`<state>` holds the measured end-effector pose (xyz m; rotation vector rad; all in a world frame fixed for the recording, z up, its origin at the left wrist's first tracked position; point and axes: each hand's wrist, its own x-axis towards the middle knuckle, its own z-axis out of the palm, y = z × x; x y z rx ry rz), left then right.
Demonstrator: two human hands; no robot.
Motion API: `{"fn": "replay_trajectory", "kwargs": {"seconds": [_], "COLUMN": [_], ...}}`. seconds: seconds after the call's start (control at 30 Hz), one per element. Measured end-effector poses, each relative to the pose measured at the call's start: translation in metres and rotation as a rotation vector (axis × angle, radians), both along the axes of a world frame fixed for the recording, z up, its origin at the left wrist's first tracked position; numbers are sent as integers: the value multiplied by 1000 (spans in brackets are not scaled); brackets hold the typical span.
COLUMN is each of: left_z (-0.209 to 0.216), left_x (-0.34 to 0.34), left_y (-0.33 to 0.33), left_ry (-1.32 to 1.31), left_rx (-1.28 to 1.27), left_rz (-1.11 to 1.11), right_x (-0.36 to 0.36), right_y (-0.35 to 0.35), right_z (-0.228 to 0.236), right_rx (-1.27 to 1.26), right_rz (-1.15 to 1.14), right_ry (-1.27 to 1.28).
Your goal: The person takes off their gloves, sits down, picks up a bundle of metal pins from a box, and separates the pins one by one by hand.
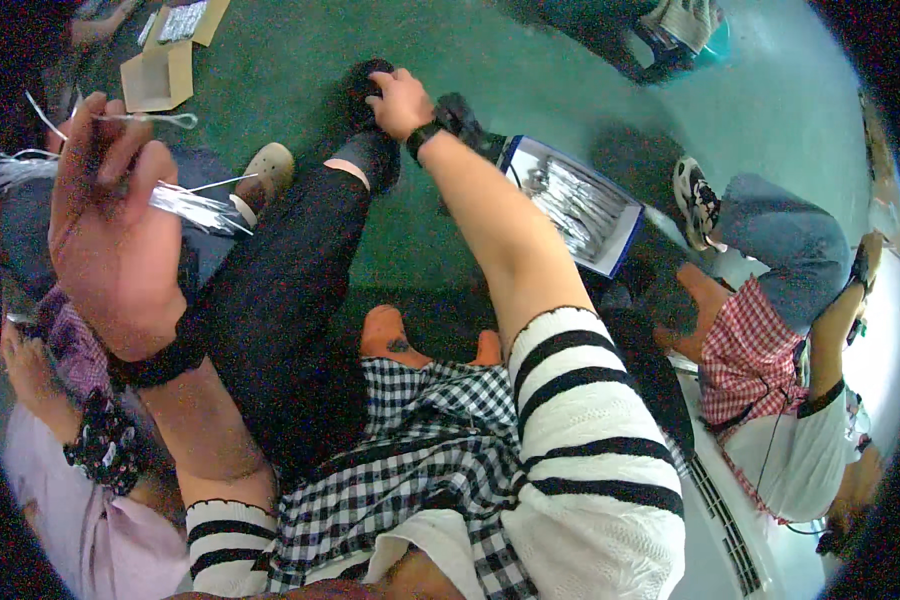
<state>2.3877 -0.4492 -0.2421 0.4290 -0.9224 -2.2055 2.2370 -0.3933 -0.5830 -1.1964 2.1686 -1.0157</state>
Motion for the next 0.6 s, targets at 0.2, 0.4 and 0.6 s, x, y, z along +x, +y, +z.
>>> {"fn": "replay_trajectory", "kwargs": {"seconds": [0.2,0.4,0.6], "left_z": [1,-13,-22], "left_x": [-8,-21,-37], "left_y": [3,6,24], "left_ry": [64,94,17], "left_rx": [65,139,34], "left_rz": [-79,-160,-115], "right_x": [87,91,82], "right_y": [73,75,61], "right_z": [45,28,11], "right_rx": [-191,-149,85], "right_rz": [-258,-320,-271], "right_ry": [-356,-126,-177]}}
